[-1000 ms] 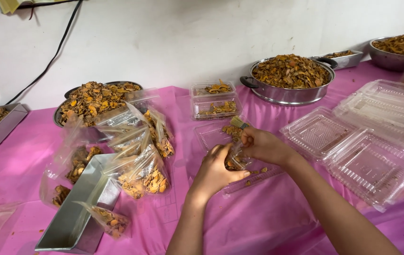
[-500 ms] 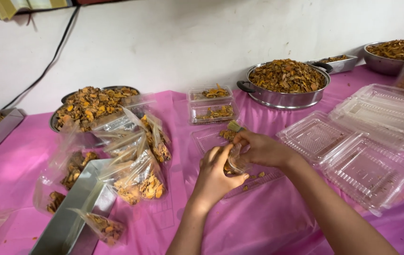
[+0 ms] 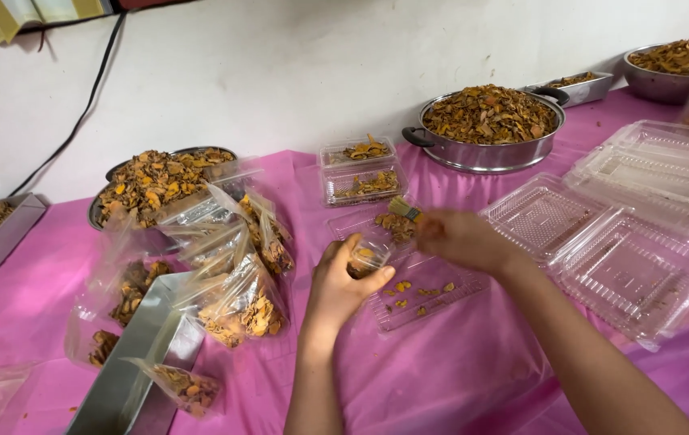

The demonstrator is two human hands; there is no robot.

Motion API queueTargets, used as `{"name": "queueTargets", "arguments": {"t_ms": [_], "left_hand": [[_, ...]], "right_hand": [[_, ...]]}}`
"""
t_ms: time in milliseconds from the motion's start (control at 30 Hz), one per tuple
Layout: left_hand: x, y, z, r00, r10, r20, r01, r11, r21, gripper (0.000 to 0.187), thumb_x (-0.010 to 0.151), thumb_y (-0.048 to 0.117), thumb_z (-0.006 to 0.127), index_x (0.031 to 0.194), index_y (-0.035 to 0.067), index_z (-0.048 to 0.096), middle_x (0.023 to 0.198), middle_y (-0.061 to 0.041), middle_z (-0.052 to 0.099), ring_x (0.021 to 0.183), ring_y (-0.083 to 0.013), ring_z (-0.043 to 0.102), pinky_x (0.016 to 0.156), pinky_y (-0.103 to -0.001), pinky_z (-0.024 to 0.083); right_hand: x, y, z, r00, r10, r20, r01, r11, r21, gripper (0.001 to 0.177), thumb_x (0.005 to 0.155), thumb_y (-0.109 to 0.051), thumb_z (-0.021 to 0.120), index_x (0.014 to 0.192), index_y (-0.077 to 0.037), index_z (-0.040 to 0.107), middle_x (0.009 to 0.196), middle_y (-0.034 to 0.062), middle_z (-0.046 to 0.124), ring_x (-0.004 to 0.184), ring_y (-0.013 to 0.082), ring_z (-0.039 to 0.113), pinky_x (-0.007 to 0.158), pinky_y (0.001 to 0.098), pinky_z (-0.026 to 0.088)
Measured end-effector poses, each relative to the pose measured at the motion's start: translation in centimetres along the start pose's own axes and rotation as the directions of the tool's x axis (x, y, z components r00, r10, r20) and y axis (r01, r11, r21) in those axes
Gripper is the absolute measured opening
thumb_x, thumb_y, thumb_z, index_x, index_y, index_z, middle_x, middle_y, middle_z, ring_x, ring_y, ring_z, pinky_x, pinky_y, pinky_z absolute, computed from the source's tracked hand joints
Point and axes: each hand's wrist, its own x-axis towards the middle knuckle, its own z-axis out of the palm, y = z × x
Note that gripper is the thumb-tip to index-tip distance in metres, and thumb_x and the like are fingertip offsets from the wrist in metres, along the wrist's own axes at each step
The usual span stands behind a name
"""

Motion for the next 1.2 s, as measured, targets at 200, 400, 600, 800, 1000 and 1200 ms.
{"name": "queueTargets", "arguments": {"t_ms": [200, 400, 600, 800, 1000, 1200], "left_hand": [[-1.1, 3.5, -0.8, 0.94, -0.229, 0.253, 0.219, 0.973, 0.068, 0.061, 0.07, 0.058, 0.078, 0.112, 0.013, 0.077, 0.11, -0.013, 0.076, 0.115, -0.0321, 0.069, 0.099, -0.046, 0.052], [-1.0, 4.2, -1.0, 0.913, -0.277, 0.3, 0.274, 0.96, 0.054, 0.047, 0.075, 0.054, 0.072, 0.092, 0.01, 0.079, 0.095, -0.01, 0.079, 0.107, -0.0279, 0.073, 0.09, -0.041, 0.056], [-0.9, 3.6, -0.9, 0.906, -0.301, 0.298, 0.305, 0.952, 0.036, 0.054, 0.075, 0.059, 0.071, 0.094, 0.008, 0.079, 0.1, -0.013, 0.079, 0.113, -0.0299, 0.071, 0.096, -0.043, 0.054], [-0.3, 2.7, -0.7, 0.91, -0.278, 0.308, 0.283, 0.959, 0.032, 0.061, 0.075, 0.065, 0.069, 0.093, 0.007, 0.078, 0.101, -0.014, 0.078, 0.114, -0.0323, 0.07, 0.095, -0.044, 0.054], [-0.3, 2.3, -1.0, 0.915, -0.271, 0.3, 0.287, 0.958, -0.011, 0.063, 0.077, 0.065, 0.067, 0.093, 0.005, 0.077, 0.103, -0.017, 0.077, 0.115, -0.0338, 0.07, 0.097, -0.044, 0.053], [-0.2, 2.5, -1.2, 0.925, -0.241, 0.294, 0.259, 0.966, -0.023, 0.062, 0.079, 0.062, 0.066, 0.093, 0.003, 0.077, 0.103, -0.02, 0.076, 0.115, -0.0363, 0.069, 0.096, -0.045, 0.053]], "right_hand": [[2.4, 12.3, 4.5, 0.968, 0.246, 0.058, -0.133, 0.692, -0.71, 0.053, 0.08, -0.057, 0.065, 0.117, -0.02, 0.072, 0.113, 0.009, 0.076, 0.11, 0.0317, 0.073, 0.092, 0.0464, 0.061], [0.7, 10.1, 8.6, 0.983, 0.18, -0.034, -0.143, 0.634, -0.76, 0.035, 0.083, -0.039, 0.059, 0.106, -0.019, 0.077, 0.108, 0.0049, 0.068, 0.102, 0.029, 0.074, 0.089, 0.0404, 0.062], [-0.9, 3.2, 8.3, 0.991, 0.072, 0.109, -0.002, 0.839, -0.544, 0.034, 0.081, -0.031, 0.058, 0.096, -0.009, 0.079, 0.1, 0.0152, 0.077, 0.109, 0.037, 0.072, 0.095, 0.0491, 0.055], [-0.5, 4.0, 9.9, 0.986, 0.046, 0.158, 0.054, 0.816, -0.575, 0.061, 0.074, -0.062, 0.067, 0.099, -0.008, 0.081, 0.114, 0.0169, 0.074, 0.12, 0.0378, 0.066, 0.103, 0.0505, 0.05], [-0.6, 6.2, 11.0, 0.932, -0.196, 0.307, 0.324, 0.828, -0.457, 0.031, 0.081, -0.027, 0.071, 0.1, -0.003, 0.078, 0.104, 0.0236, 0.072, 0.109, 0.0427, 0.067, 0.096, 0.0512, 0.054], [-1.8, 3.8, 7.9, 0.913, -0.155, 0.377, 0.335, 0.812, -0.477, 0.026, 0.08, -0.024, 0.067, 0.097, -0.009, 0.076, 0.101, 0.0175, 0.073, 0.107, 0.0398, 0.069, 0.09, 0.0494, 0.055]]}}
